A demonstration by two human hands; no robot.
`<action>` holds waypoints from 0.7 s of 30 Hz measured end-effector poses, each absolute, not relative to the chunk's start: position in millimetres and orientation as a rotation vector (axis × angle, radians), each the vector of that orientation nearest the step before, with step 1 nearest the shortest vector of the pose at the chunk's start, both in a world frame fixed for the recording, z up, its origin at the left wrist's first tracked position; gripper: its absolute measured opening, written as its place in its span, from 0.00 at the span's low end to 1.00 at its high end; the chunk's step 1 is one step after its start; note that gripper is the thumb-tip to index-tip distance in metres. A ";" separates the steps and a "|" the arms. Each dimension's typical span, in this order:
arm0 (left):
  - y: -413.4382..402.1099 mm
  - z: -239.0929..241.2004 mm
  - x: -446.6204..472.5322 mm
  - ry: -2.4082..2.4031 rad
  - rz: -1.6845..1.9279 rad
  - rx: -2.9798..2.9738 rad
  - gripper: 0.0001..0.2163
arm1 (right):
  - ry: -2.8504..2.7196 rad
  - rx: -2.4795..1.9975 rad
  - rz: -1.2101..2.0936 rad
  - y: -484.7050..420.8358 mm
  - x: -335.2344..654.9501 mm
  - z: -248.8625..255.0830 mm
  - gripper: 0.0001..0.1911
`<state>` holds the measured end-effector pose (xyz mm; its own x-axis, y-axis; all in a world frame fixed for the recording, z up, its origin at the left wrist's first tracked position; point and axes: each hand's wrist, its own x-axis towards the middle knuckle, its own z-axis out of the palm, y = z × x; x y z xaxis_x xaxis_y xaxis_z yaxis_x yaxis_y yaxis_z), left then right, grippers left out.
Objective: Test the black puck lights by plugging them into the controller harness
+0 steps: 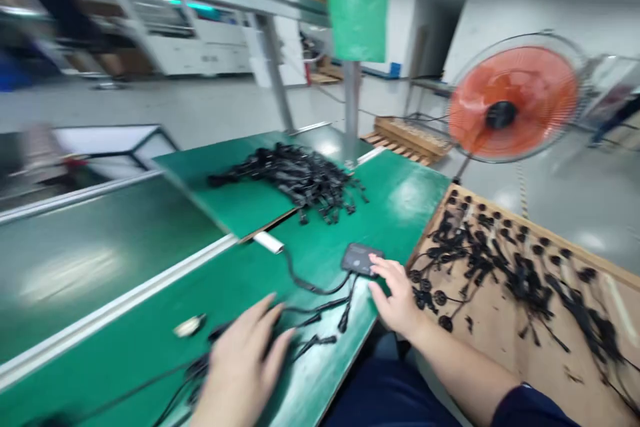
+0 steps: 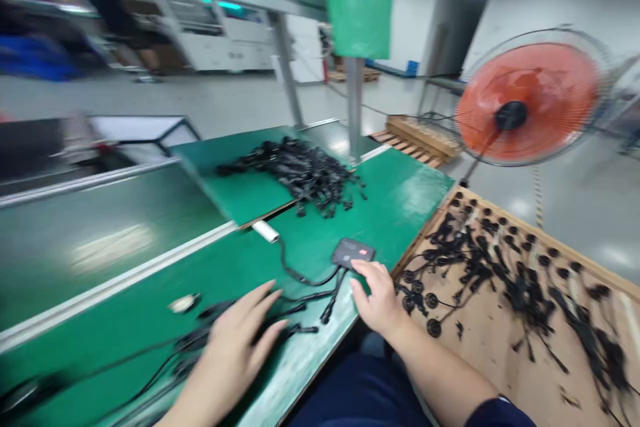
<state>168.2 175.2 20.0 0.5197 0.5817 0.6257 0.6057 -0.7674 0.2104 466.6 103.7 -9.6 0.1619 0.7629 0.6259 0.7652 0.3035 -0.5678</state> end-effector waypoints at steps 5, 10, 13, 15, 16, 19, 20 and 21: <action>146.0 12.5 191.4 -1.143 -0.721 -2.890 0.18 | -1.733 -1.387 0.298 118.0 456.7 -5.2 0.13; 147.2 24.2 193.9 -1.194 -0.579 -2.965 0.20 | -1.834 -1.444 0.407 130.7 459.3 -14.1 0.21; 151.1 21.6 187.8 -1.107 -0.553 -2.923 0.22 | -1.866 -1.573 0.239 145.9 461.9 -18.4 0.30; 151.5 19.1 186.9 -1.104 -0.557 -2.876 0.23 | -1.885 -1.636 0.139 151.5 461.6 -16.7 0.34; 151.0 18.4 187.3 -1.113 -0.562 -2.856 0.23 | -1.884 -1.659 0.116 152.3 461.2 -14.9 0.35; 149.4 17.9 188.4 -1.124 -0.576 -2.826 0.23 | -1.818 -1.739 0.090 150.0 459.5 -9.6 0.36; 149.3 18.1 188.2 -1.116 -0.581 -2.825 0.23 | -1.783 -1.762 0.077 148.7 458.9 -8.7 0.35; 149.4 18.3 187.7 -1.107 -0.586 -2.829 0.23 | -1.750 -1.781 0.063 147.6 458.2 -8.3 0.36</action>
<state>187.7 149.4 18.3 0.6724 0.6449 0.3633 0.6630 -0.7430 0.0916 458.2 147.6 -8.3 0.1154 0.9144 0.3880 0.8839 0.0837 -0.4601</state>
